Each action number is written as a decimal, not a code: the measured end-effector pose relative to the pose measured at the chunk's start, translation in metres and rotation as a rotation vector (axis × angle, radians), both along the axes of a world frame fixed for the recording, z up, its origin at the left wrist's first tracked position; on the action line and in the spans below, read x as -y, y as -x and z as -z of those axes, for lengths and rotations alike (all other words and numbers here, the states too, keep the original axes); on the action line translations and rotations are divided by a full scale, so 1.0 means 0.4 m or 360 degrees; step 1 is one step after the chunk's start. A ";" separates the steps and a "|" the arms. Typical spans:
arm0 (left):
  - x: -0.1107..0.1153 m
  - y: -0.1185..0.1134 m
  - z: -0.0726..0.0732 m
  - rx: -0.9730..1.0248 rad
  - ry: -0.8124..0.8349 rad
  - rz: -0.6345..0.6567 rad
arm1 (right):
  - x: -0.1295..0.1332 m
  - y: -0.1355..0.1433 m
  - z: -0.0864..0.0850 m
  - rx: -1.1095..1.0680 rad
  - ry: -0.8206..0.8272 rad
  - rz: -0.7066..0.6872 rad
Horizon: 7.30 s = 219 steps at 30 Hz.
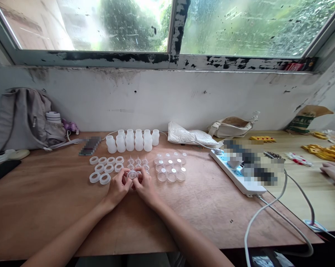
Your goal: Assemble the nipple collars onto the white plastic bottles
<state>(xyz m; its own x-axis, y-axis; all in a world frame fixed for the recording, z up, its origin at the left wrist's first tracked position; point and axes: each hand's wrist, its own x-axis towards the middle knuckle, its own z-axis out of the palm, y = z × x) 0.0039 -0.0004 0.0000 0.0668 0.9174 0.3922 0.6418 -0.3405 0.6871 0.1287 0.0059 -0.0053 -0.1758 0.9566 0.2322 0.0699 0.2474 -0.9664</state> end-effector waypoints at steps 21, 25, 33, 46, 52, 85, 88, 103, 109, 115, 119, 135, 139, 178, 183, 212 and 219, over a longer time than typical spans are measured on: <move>0.002 -0.006 -0.008 0.0449 0.0190 0.0130 | 0.004 -0.011 -0.017 0.0370 -0.0218 0.0238; 0.003 -0.012 -0.008 0.0503 0.0234 0.0094 | 0.000 -0.007 -0.006 0.0370 -0.0216 0.0281; 0.008 -0.014 -0.009 0.0502 0.0234 0.0103 | -0.001 -0.007 -0.008 0.0363 -0.0192 0.0279; 0.007 -0.010 -0.004 0.0494 0.0157 0.0098 | 0.001 -0.010 -0.009 0.0322 -0.0183 0.0225; 0.007 -0.010 -0.002 0.0483 0.0160 0.0110 | -0.001 -0.012 -0.005 0.0312 -0.0205 0.0202; 0.001 0.000 0.001 0.0277 0.0055 0.0098 | 0.002 -0.016 -0.013 0.0368 -0.0214 0.0154; -0.002 0.003 0.004 0.0271 0.0021 0.0078 | -0.002 -0.017 -0.007 0.0376 -0.0221 0.0148; -0.008 0.004 0.001 0.0376 0.0083 0.0144 | -0.002 -0.014 -0.008 0.0294 -0.0149 0.0196; -0.012 0.001 0.009 0.0469 0.0175 0.0155 | -0.006 -0.017 -0.004 0.0319 -0.0142 0.0219; -0.024 0.007 0.019 0.0748 0.0217 0.0112 | -0.007 -0.020 -0.012 0.0017 -0.0062 0.0010; -0.039 0.013 0.022 0.1004 0.0215 0.0220 | -0.016 -0.027 -0.018 -0.0271 0.0093 -0.0053; -0.027 0.027 -0.005 0.1130 0.0380 0.0475 | -0.023 -0.039 -0.020 -0.0277 0.0078 -0.0141; -0.028 0.025 -0.007 0.1013 0.0366 0.0468 | -0.028 -0.041 -0.016 -0.0234 0.0047 -0.0100; -0.205 0.138 -0.089 0.0740 -0.0535 -0.0287 | -0.021 -0.065 -0.037 -0.0198 -0.0091 0.0277; -0.084 0.047 -0.042 0.0054 -0.0613 0.0004 | -0.032 -0.083 -0.037 -0.0226 -0.0154 0.0436; -0.053 0.033 -0.004 -0.0387 -0.0600 0.0315 | -0.053 -0.106 -0.031 -0.0285 -0.0115 0.0323; -0.050 0.033 -0.010 -0.0316 -0.0544 0.0272 | -0.053 -0.106 -0.030 -0.0286 -0.0126 0.0314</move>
